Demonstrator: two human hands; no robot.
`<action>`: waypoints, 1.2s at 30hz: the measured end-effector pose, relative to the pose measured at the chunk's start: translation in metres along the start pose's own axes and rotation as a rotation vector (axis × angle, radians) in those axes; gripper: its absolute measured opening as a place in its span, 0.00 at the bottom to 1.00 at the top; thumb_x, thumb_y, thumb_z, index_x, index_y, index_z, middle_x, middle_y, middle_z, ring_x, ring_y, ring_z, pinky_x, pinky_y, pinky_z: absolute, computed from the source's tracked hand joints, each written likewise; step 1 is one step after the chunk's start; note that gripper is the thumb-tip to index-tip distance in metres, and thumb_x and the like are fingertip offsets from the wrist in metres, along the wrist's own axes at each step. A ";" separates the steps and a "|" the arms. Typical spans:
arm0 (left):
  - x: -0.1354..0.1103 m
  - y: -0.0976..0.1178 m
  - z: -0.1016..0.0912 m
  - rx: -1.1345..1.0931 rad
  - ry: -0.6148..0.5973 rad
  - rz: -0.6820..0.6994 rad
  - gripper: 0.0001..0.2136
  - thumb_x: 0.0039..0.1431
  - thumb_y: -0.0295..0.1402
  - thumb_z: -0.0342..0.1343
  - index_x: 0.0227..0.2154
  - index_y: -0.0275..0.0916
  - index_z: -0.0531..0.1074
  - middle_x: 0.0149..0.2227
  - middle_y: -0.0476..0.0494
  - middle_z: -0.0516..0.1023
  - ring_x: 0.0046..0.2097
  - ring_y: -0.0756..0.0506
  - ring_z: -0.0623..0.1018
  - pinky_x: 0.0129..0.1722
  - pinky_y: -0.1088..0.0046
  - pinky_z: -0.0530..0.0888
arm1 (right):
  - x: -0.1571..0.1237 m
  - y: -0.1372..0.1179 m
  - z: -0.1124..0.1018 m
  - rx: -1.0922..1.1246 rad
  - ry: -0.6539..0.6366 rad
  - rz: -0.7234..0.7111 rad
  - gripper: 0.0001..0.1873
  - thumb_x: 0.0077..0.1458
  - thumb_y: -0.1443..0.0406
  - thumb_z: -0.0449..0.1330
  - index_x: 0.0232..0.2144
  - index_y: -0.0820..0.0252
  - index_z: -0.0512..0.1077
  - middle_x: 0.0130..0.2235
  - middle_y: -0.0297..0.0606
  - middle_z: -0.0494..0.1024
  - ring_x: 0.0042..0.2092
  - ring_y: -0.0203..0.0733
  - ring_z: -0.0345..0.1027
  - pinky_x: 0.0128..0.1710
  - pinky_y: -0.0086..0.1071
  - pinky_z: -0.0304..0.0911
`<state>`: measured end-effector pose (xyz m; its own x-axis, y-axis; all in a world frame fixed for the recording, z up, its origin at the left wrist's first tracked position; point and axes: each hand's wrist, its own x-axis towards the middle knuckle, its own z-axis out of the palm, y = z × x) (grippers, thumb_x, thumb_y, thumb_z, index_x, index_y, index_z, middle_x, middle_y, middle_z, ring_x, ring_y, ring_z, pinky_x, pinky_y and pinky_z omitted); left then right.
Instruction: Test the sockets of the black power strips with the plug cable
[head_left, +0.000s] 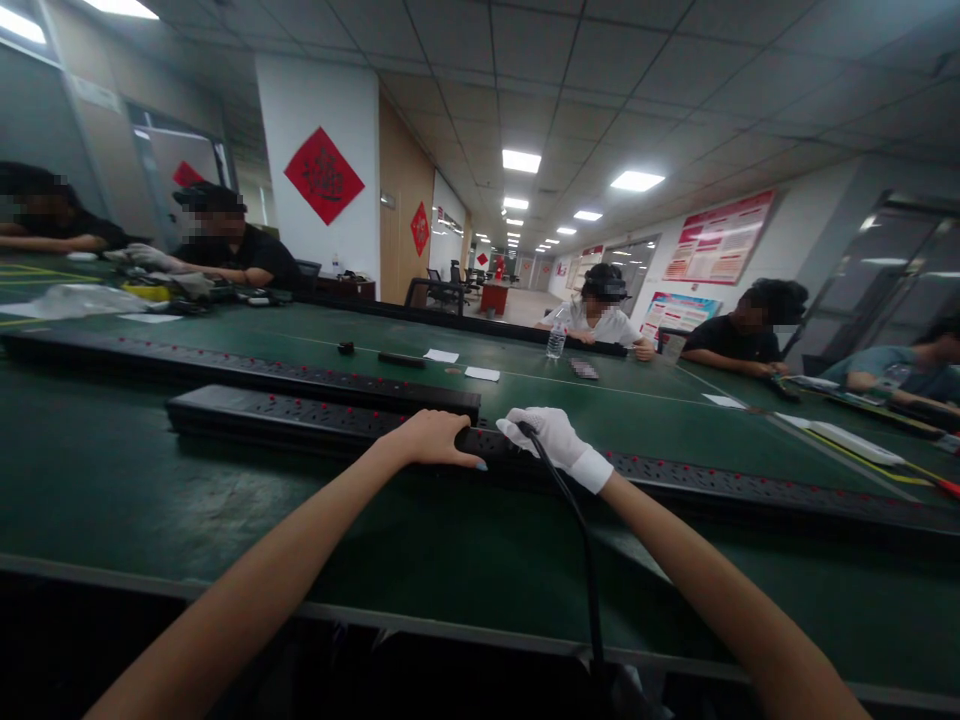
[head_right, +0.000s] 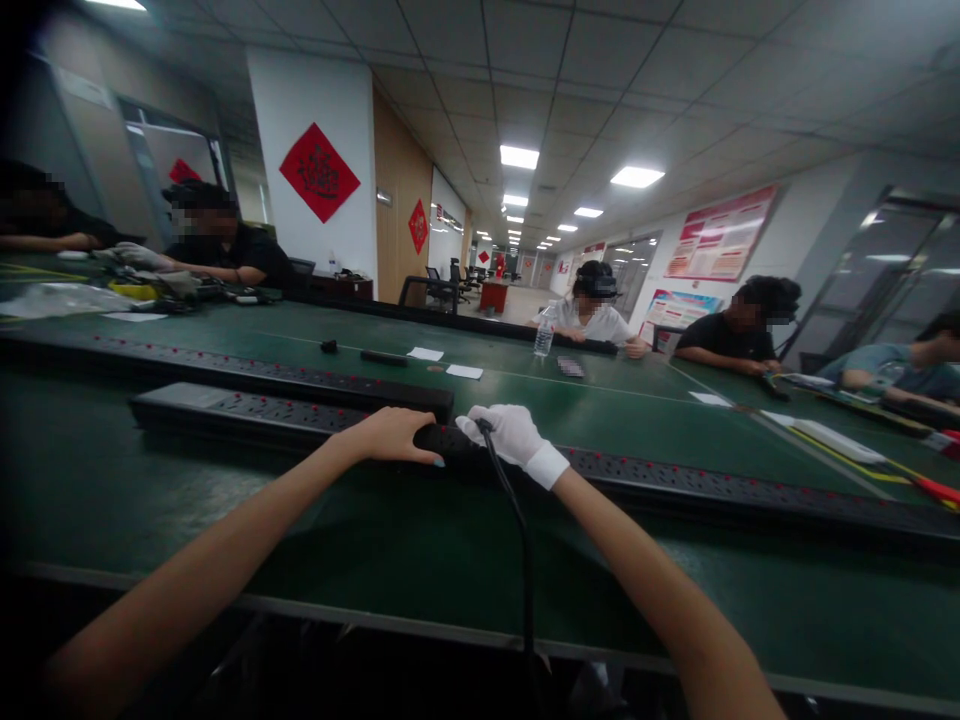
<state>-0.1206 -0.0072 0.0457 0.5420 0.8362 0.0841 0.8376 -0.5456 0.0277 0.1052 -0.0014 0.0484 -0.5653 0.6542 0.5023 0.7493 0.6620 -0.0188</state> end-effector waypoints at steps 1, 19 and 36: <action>0.000 0.000 0.000 -0.007 -0.007 -0.005 0.36 0.41 0.65 0.43 0.43 0.39 0.67 0.42 0.37 0.74 0.42 0.37 0.74 0.39 0.65 0.66 | 0.000 -0.001 0.000 -0.001 -0.006 0.001 0.21 0.57 0.52 0.45 0.28 0.57 0.71 0.26 0.33 0.74 0.29 0.33 0.65 0.29 0.24 0.51; -0.001 -0.003 0.000 -0.042 -0.026 0.030 0.38 0.41 0.65 0.41 0.46 0.39 0.64 0.44 0.37 0.73 0.44 0.38 0.73 0.41 0.65 0.65 | 0.002 0.000 0.001 0.252 0.191 0.175 0.27 0.55 0.47 0.42 0.26 0.59 0.70 0.25 0.37 0.73 0.28 0.37 0.65 0.27 0.27 0.55; -0.008 -0.019 -0.006 -0.080 -0.148 -0.080 0.39 0.30 0.62 0.54 0.44 0.42 0.65 0.46 0.39 0.72 0.45 0.37 0.72 0.42 0.63 0.66 | 0.026 0.004 0.016 0.292 -0.054 0.202 0.25 0.57 0.51 0.43 0.27 0.60 0.73 0.31 0.38 0.77 0.33 0.41 0.69 0.32 0.29 0.61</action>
<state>-0.1409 -0.0037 0.0508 0.4832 0.8728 -0.0685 0.8733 -0.4750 0.1079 0.0881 0.0245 0.0480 -0.4391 0.7960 0.4167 0.7223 0.5886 -0.3631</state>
